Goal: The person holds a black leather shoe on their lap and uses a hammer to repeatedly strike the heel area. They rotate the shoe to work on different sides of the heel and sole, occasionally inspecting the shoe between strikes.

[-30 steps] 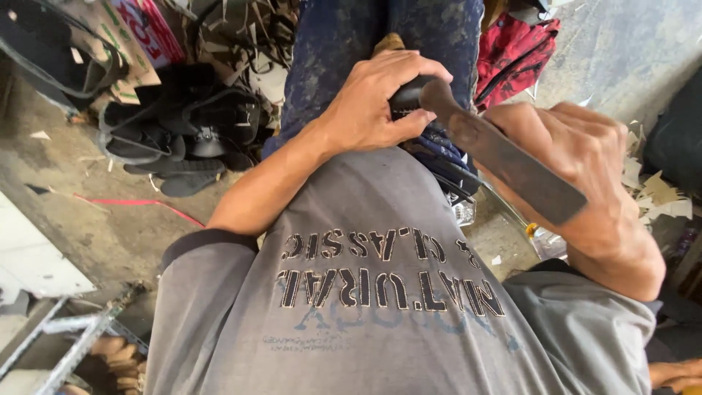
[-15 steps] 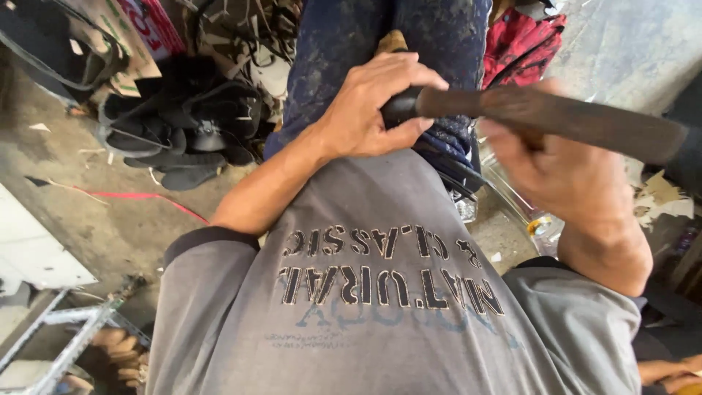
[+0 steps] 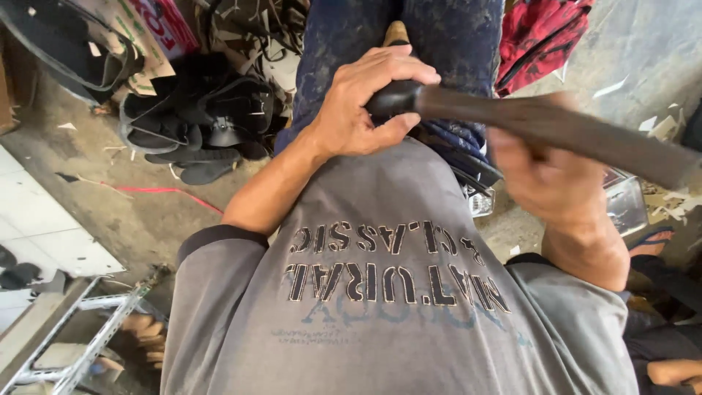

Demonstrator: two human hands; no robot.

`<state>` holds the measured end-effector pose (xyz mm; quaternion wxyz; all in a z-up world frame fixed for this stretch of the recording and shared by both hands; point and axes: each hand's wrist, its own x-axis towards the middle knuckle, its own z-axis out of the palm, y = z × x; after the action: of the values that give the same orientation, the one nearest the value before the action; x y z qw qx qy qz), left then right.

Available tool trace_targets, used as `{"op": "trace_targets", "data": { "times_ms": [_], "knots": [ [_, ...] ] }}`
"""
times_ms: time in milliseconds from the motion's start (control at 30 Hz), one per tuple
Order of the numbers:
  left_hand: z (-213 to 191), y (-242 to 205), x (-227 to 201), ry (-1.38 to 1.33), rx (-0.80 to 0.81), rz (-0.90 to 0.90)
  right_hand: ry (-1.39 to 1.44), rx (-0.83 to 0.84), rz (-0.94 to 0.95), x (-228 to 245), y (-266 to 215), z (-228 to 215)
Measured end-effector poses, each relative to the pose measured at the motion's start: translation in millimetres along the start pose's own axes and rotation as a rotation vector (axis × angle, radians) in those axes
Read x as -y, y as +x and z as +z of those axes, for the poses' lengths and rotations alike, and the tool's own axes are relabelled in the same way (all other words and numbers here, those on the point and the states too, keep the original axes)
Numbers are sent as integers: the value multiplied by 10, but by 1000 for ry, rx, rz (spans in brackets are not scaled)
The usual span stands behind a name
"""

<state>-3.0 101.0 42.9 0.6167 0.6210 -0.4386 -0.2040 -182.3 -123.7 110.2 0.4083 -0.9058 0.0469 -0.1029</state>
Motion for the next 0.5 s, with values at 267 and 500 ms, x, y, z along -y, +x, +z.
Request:
{"op": "trace_targets", "data": {
  "times_ms": [267, 500],
  "knots": [
    [-67, 16, 43, -44, -22, 18, 180, 78, 300, 75, -10, 219],
    [-160, -55, -8, -69, -76, -40, 396, -277, 160, 104, 21, 599]
  ]
}}
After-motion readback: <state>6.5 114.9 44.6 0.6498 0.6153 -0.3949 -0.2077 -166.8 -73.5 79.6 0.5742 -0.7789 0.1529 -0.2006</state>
